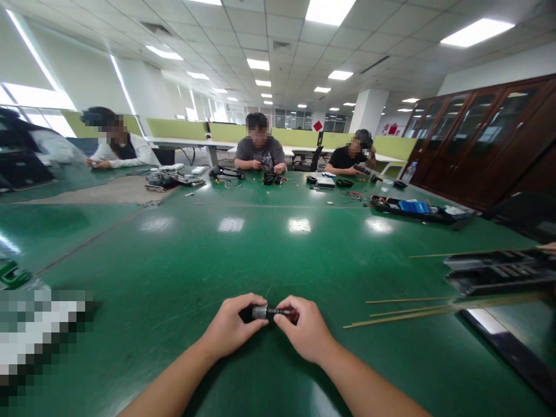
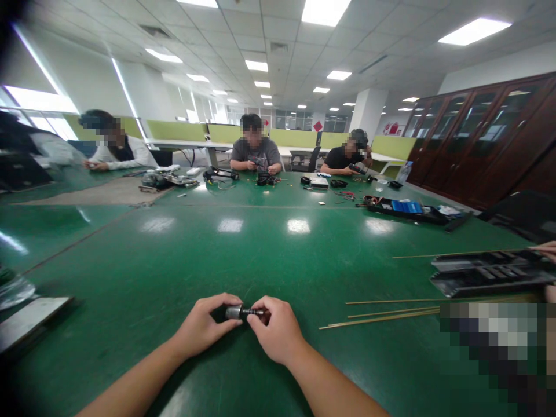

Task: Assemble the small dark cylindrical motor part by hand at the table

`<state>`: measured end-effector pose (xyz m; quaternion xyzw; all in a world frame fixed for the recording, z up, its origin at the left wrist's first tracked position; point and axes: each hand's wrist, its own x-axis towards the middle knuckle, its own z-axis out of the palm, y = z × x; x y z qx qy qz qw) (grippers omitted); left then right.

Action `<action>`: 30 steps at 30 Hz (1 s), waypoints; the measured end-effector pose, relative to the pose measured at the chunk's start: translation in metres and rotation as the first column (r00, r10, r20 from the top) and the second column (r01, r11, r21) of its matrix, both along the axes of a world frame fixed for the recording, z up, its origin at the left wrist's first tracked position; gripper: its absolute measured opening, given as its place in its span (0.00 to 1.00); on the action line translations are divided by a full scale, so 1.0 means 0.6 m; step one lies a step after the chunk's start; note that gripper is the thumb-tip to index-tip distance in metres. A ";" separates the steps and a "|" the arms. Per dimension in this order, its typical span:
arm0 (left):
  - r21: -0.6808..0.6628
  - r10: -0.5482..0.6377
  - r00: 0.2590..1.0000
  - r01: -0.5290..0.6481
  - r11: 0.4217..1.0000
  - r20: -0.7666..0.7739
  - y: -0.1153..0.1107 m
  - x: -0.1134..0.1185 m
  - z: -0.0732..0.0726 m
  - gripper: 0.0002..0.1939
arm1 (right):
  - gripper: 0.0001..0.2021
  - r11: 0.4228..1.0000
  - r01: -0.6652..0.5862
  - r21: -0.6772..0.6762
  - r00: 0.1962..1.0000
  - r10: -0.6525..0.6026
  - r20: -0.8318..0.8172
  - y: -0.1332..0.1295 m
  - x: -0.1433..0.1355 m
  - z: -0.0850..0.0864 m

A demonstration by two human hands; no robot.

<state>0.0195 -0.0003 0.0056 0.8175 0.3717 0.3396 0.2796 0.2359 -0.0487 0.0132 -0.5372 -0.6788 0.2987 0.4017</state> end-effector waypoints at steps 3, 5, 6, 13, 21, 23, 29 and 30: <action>0.003 0.001 1.000 -0.001 1.000 0.000 0.002 0.000 -0.002 0.13 | 0.03 1.000 -0.002 -0.006 1.000 0.002 -0.006 -0.001 -0.001 -0.002; 0.006 0.000 1.000 -0.001 1.000 0.003 0.002 0.000 -0.002 0.13 | 0.03 1.000 0.001 -0.012 1.000 -0.002 -0.011 -0.001 -0.001 -0.004; 0.007 0.000 1.000 0.000 1.000 0.006 0.002 0.001 -0.002 0.13 | 0.03 1.000 0.004 -0.015 1.000 -0.004 -0.011 -0.001 -0.001 -0.004; 0.006 -0.003 1.000 0.003 1.000 0.016 0.000 0.000 0.001 0.13 | 0.03 1.000 0.020 -0.015 1.000 -0.020 0.003 0.001 0.000 -0.005; 0.004 -0.001 1.000 0.001 1.000 0.028 0.000 0.001 0.003 0.13 | 0.03 0.999 0.021 -0.025 1.000 -0.021 0.005 -0.001 -0.002 0.000; 0.005 -0.003 1.000 0.002 1.000 0.030 0.000 0.001 0.002 0.13 | 0.03 0.999 0.023 -0.025 1.000 -0.023 0.008 -0.001 -0.002 0.001; -0.008 -0.008 1.000 0.009 1.000 0.026 0.000 0.002 0.000 0.13 | 0.03 1.000 0.017 -0.023 1.000 -0.017 -0.001 0.001 0.000 -0.003; -0.009 -0.010 1.000 0.010 1.000 0.025 0.000 0.002 0.000 0.13 | 0.03 1.000 0.016 -0.023 1.000 -0.016 -0.002 0.001 0.000 -0.003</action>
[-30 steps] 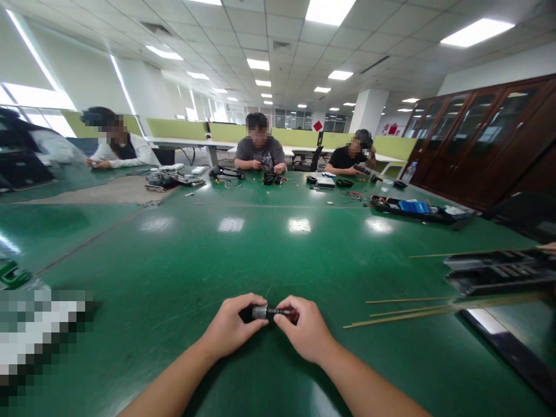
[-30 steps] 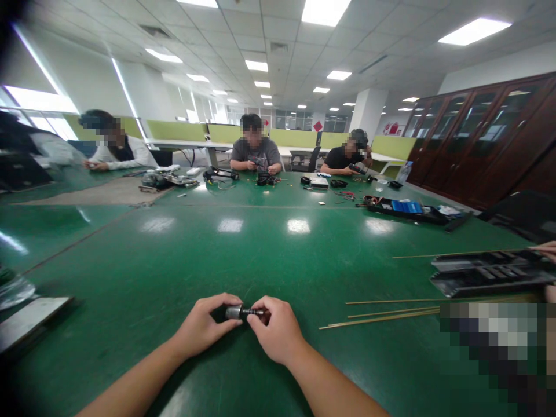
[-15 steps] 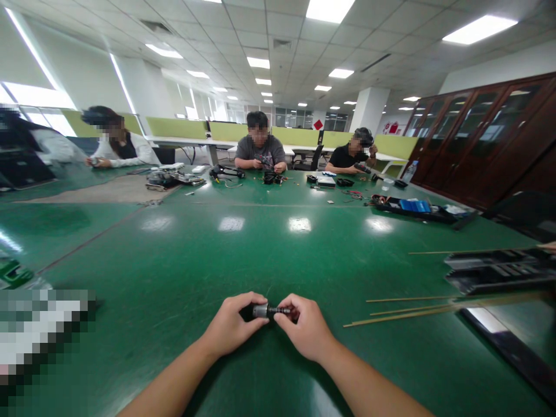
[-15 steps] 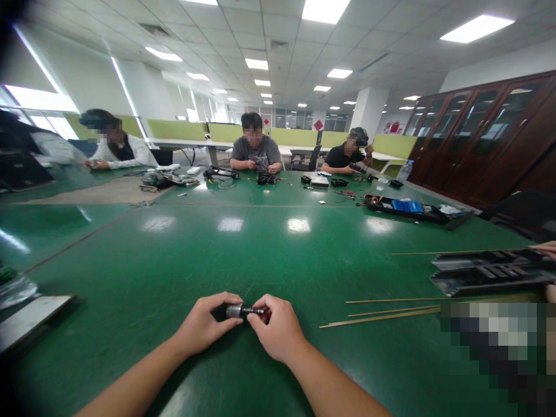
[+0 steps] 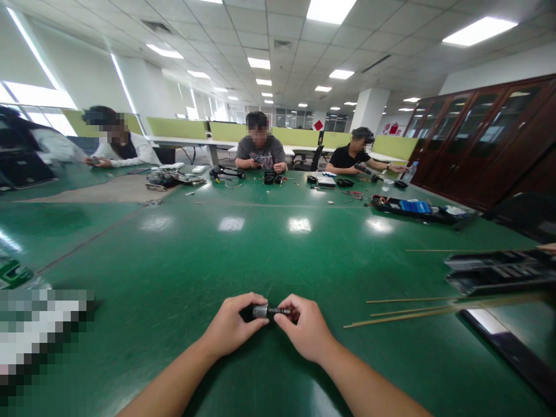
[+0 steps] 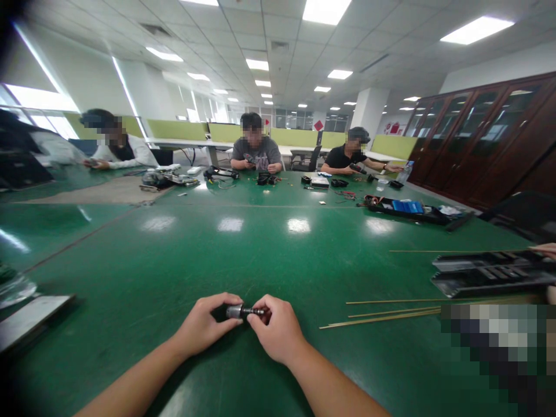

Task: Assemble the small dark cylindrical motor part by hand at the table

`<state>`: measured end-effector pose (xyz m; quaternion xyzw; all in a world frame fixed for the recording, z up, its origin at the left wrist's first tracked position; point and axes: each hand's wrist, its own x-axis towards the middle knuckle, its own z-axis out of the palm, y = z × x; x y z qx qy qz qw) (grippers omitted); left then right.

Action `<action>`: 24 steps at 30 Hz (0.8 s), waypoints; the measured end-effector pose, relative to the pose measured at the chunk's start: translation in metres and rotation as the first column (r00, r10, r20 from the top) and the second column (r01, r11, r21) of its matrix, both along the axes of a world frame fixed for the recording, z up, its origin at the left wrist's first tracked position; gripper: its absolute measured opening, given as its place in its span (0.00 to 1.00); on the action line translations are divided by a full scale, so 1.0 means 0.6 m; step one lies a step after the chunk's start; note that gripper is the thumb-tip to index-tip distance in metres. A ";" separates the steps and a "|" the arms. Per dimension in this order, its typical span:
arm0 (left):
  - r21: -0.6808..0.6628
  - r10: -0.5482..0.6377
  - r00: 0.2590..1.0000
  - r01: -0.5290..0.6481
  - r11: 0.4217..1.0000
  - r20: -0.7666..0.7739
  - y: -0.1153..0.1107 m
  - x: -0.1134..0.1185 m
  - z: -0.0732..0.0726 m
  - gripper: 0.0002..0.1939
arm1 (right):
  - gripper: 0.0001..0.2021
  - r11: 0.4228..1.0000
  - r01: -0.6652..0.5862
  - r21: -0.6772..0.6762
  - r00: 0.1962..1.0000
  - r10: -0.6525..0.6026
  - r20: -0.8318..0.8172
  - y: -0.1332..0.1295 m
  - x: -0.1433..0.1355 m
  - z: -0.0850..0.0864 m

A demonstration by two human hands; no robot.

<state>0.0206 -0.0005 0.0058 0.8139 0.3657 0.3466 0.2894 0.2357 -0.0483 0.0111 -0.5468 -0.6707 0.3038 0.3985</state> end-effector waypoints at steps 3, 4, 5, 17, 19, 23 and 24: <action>0.004 0.000 1.000 0.000 1.000 -0.003 0.001 -0.001 -0.001 0.13 | 0.03 1.000 0.000 -0.001 1.000 0.000 -0.002 -0.001 0.000 0.001; 0.006 0.001 1.000 -0.001 1.000 -0.003 0.002 -0.001 -0.001 0.13 | 0.03 1.000 0.003 -0.001 1.000 -0.003 -0.003 -0.001 -0.001 0.001; 0.009 0.002 1.000 -0.002 1.000 -0.002 0.002 -0.002 -0.002 0.13 | 0.03 1.000 0.007 -0.001 1.000 -0.007 -0.003 -0.001 -0.001 0.002; 0.042 0.021 1.000 -0.022 0.999 0.009 0.002 -0.005 -0.001 0.13 | 0.03 1.000 0.010 0.006 1.000 -0.009 -0.017 -0.003 -0.002 0.007; 0.051 0.026 1.000 -0.027 0.998 0.013 0.003 -0.006 -0.002 0.13 | 0.03 1.000 0.013 0.004 1.000 -0.013 -0.020 -0.003 -0.002 0.007; 0.047 0.033 0.999 -0.033 0.998 0.006 0.003 -0.006 -0.003 0.14 | 0.03 1.000 0.009 0.002 1.000 -0.009 -0.030 -0.002 -0.002 0.008; 0.044 0.033 0.999 -0.034 0.998 0.006 0.003 -0.006 -0.003 0.14 | 0.03 1.000 0.008 0.003 1.000 -0.008 -0.029 -0.002 -0.002 0.008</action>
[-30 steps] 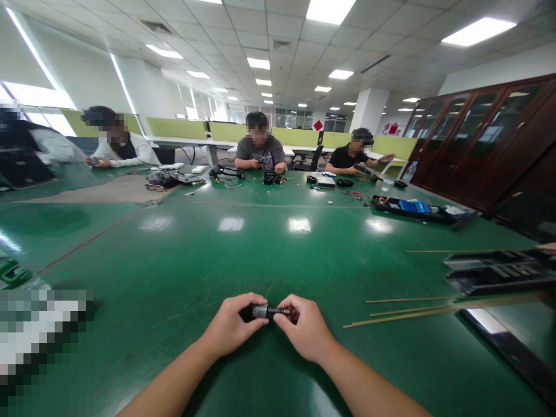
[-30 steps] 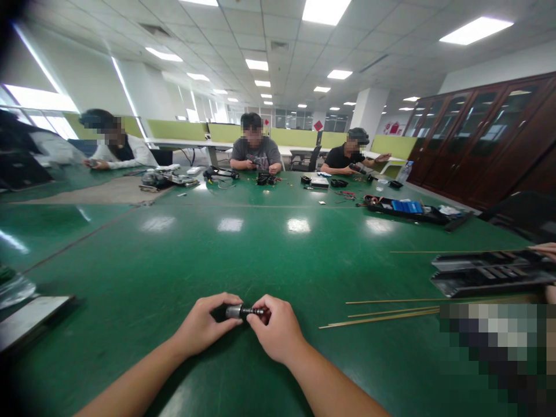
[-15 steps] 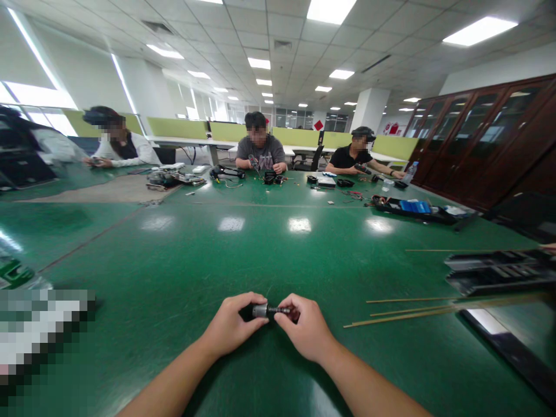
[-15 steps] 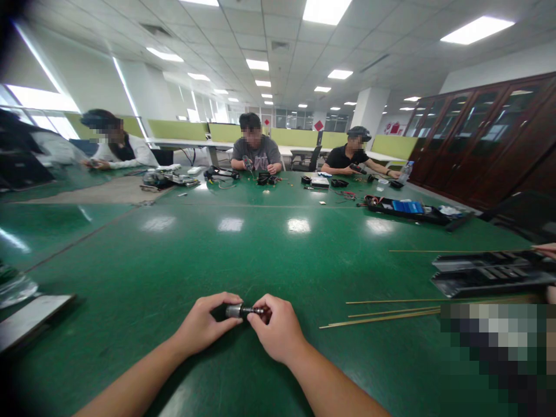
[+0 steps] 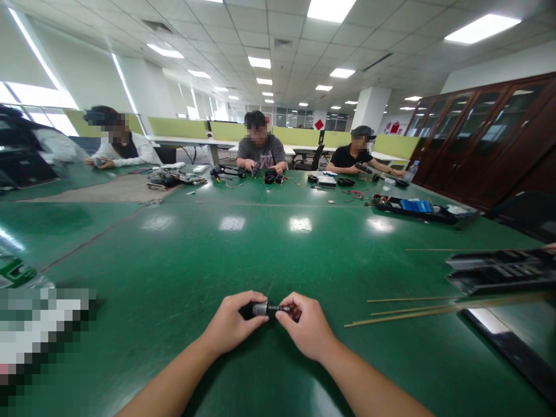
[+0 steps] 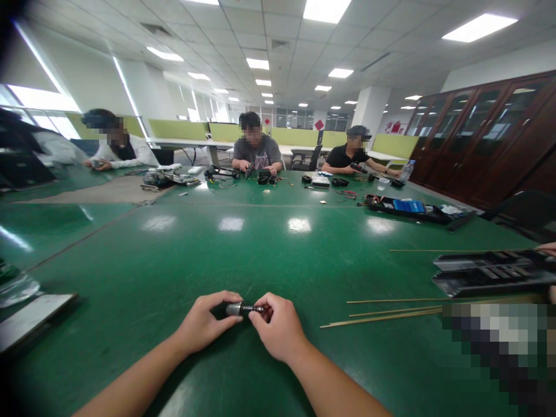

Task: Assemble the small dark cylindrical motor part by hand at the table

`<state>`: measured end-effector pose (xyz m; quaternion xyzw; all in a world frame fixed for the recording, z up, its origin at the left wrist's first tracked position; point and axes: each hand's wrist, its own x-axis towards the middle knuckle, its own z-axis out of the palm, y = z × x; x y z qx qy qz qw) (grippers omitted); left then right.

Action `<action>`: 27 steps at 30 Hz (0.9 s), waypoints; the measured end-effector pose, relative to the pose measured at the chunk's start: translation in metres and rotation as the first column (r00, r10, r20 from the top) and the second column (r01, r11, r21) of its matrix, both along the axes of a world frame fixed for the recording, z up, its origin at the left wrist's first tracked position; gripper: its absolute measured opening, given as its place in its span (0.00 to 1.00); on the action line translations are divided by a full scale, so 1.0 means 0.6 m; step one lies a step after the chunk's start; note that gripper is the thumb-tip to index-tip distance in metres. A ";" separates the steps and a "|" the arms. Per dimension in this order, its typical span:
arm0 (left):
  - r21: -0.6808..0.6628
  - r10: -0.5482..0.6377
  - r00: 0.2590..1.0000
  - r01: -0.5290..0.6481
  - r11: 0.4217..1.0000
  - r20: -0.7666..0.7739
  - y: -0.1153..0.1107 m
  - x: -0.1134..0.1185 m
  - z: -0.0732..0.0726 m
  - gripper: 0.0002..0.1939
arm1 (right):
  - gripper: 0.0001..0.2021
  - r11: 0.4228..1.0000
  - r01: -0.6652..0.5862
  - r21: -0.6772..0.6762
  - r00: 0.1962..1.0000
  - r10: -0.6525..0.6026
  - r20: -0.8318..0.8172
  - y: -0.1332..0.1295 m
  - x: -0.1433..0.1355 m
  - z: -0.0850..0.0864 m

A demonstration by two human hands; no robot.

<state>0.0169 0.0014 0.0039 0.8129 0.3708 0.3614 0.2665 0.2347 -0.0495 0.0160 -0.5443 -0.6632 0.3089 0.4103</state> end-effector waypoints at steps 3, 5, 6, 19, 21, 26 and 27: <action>-0.006 0.005 1.000 -0.005 1.000 -0.004 0.000 0.000 0.000 0.14 | 0.03 1.000 0.004 0.001 1.000 -0.004 0.005 0.000 0.000 0.000; -0.006 0.005 1.000 -0.005 1.000 -0.008 0.000 0.000 0.000 0.14 | 0.03 1.000 0.009 -0.002 1.000 -0.009 0.007 0.001 0.000 0.000; -0.004 0.005 1.000 -0.005 1.000 -0.008 0.000 0.000 0.000 0.14 | 0.03 1.000 0.010 -0.004 1.000 -0.010 0.008 0.001 0.000 0.000; -0.013 0.013 1.000 -0.013 1.000 -0.005 0.002 -0.002 0.001 0.14 | 0.02 1.000 0.012 0.007 1.000 -0.012 -0.003 0.000 0.001 -0.001; -0.012 0.013 1.000 -0.013 1.000 -0.005 0.002 -0.002 0.001 0.15 | 0.02 1.000 0.011 0.006 1.000 -0.011 -0.004 0.000 0.001 -0.001; -0.018 0.013 1.000 -0.013 1.000 -0.016 0.001 -0.004 0.002 0.15 | 0.02 1.000 0.017 0.006 1.000 -0.017 0.002 0.000 0.001 0.001; -0.019 0.014 1.000 -0.014 1.000 -0.018 0.000 -0.004 0.002 0.15 | 0.02 1.000 0.019 0.004 1.000 -0.019 0.001 0.000 0.001 0.000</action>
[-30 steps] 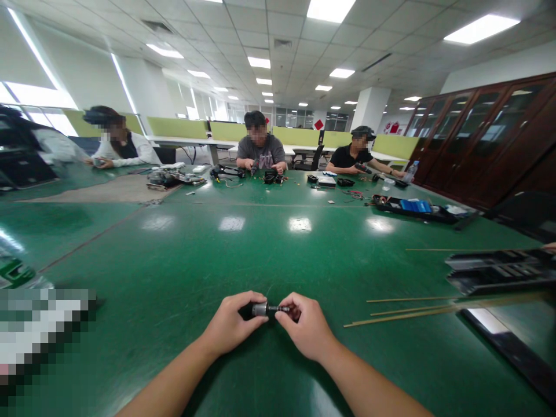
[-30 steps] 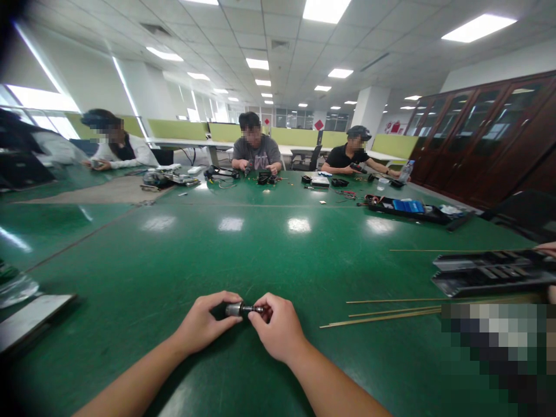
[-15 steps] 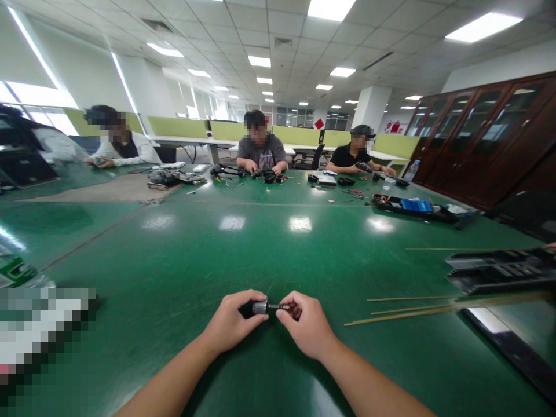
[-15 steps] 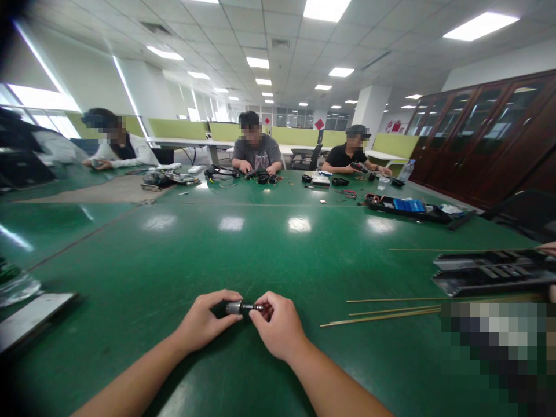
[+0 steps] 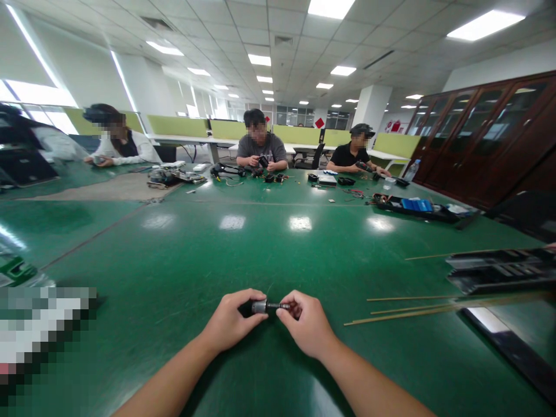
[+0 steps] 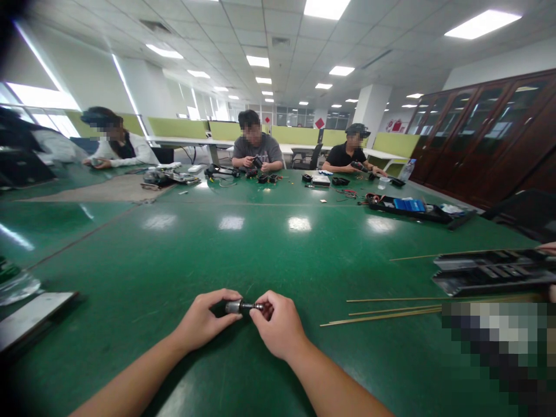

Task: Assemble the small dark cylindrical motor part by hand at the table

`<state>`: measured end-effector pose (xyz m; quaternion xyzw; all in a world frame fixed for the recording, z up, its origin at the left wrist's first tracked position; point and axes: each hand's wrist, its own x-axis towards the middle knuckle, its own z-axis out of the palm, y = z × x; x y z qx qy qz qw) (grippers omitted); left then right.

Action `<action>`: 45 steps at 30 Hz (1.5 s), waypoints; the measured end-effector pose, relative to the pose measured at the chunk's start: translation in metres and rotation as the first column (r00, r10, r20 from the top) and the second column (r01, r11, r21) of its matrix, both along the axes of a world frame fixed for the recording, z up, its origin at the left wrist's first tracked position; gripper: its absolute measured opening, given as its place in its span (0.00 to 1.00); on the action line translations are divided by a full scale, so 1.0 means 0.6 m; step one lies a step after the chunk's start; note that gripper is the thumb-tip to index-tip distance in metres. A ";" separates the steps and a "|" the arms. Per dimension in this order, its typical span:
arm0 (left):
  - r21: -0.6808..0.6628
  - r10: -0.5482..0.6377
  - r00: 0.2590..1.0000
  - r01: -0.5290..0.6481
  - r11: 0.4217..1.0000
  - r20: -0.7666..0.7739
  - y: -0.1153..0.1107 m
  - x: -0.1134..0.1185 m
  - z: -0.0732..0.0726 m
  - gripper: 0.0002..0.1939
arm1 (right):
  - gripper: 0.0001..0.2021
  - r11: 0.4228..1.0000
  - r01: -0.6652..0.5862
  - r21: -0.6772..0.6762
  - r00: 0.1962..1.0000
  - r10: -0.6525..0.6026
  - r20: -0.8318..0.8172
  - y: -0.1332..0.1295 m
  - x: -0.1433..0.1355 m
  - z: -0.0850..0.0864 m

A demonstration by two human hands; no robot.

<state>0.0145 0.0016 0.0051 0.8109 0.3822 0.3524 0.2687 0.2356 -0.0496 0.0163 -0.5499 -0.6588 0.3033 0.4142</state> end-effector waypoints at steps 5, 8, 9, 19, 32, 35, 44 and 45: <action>-0.002 0.002 1.000 -0.002 1.000 0.001 0.000 0.001 0.000 0.15 | 0.02 1.000 0.006 -0.006 1.000 -0.006 -0.001 0.000 0.000 -0.001; -0.005 0.004 1.000 -0.004 1.000 0.002 0.003 0.002 -0.001 0.15 | 0.02 1.000 0.008 -0.006 1.000 -0.008 -0.010 0.000 0.000 -0.002; -0.004 0.004 1.000 -0.004 1.000 0.002 0.003 0.002 -0.001 0.15 | 0.02 1.000 0.008 -0.007 1.000 -0.008 -0.012 0.000 0.000 -0.001; 0.005 0.005 1.000 -0.005 1.000 0.009 0.003 -0.002 -0.005 0.15 | 0.03 1.000 0.023 -0.005 1.000 -0.023 -0.014 -0.001 -0.001 0.001; 0.010 0.018 1.000 -0.018 1.000 0.019 0.006 -0.003 -0.006 0.15 | 0.02 0.999 0.036 0.002 0.999 -0.036 -0.013 0.001 0.000 0.004; 0.006 0.014 1.000 -0.014 1.000 0.015 0.006 -0.003 -0.007 0.15 | 0.02 0.999 0.038 0.004 0.999 -0.038 -0.006 0.001 0.000 0.003; 0.010 0.024 1.000 -0.024 1.000 0.020 0.005 -0.004 -0.004 0.15 | 0.02 0.999 0.043 0.007 0.999 -0.043 -0.010 0.001 0.001 0.004; 0.012 0.027 0.999 -0.028 1.000 0.019 0.005 -0.004 -0.003 0.15 | 0.02 0.999 0.044 0.006 0.999 -0.044 -0.010 0.001 0.001 0.004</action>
